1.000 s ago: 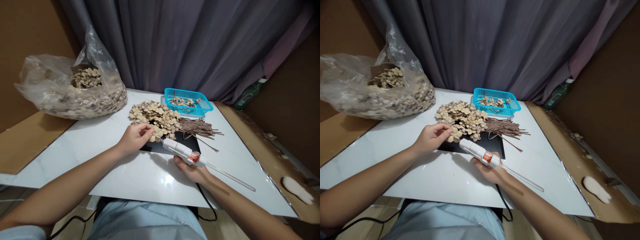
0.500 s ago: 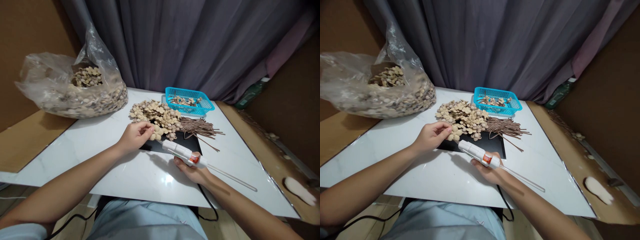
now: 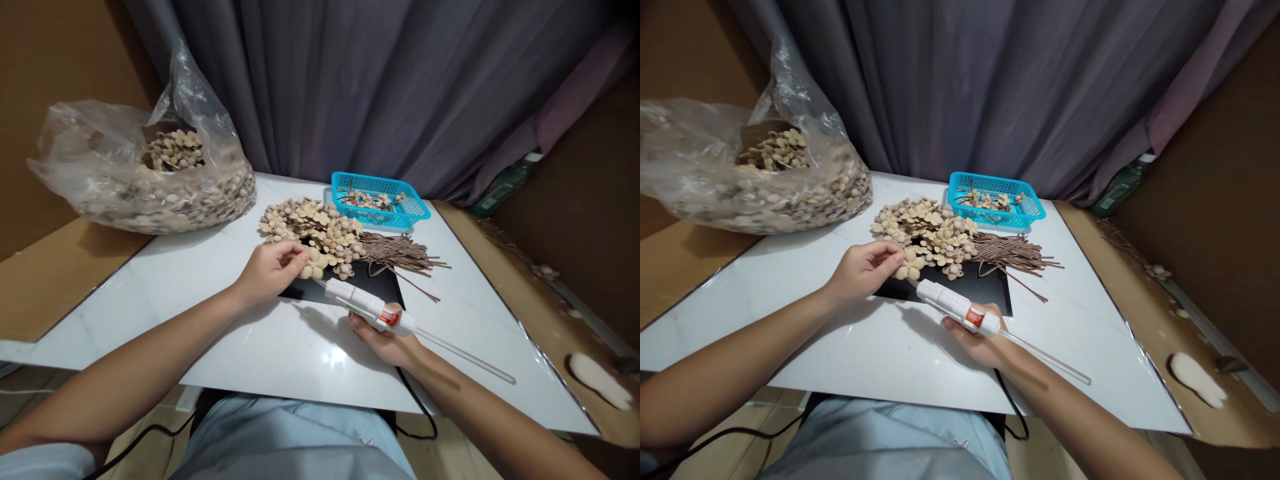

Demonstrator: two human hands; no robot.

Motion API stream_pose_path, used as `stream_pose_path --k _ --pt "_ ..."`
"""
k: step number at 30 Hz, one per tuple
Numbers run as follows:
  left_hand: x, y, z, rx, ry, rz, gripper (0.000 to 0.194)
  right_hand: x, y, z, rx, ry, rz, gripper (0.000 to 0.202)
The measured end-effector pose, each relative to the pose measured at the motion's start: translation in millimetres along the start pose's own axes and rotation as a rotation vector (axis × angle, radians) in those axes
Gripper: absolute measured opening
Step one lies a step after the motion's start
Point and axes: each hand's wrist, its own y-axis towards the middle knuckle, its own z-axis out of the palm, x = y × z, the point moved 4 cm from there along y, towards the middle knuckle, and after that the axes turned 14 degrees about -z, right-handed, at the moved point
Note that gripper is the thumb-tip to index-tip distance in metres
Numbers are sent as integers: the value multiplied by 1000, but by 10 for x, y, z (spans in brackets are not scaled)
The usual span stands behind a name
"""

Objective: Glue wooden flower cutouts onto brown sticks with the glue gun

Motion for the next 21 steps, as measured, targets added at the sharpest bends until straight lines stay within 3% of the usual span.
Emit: stream_pose_path --k 21 --pt "33 -16 27 32 20 -22 21 -7 8 -20 -12 -85 94 29"
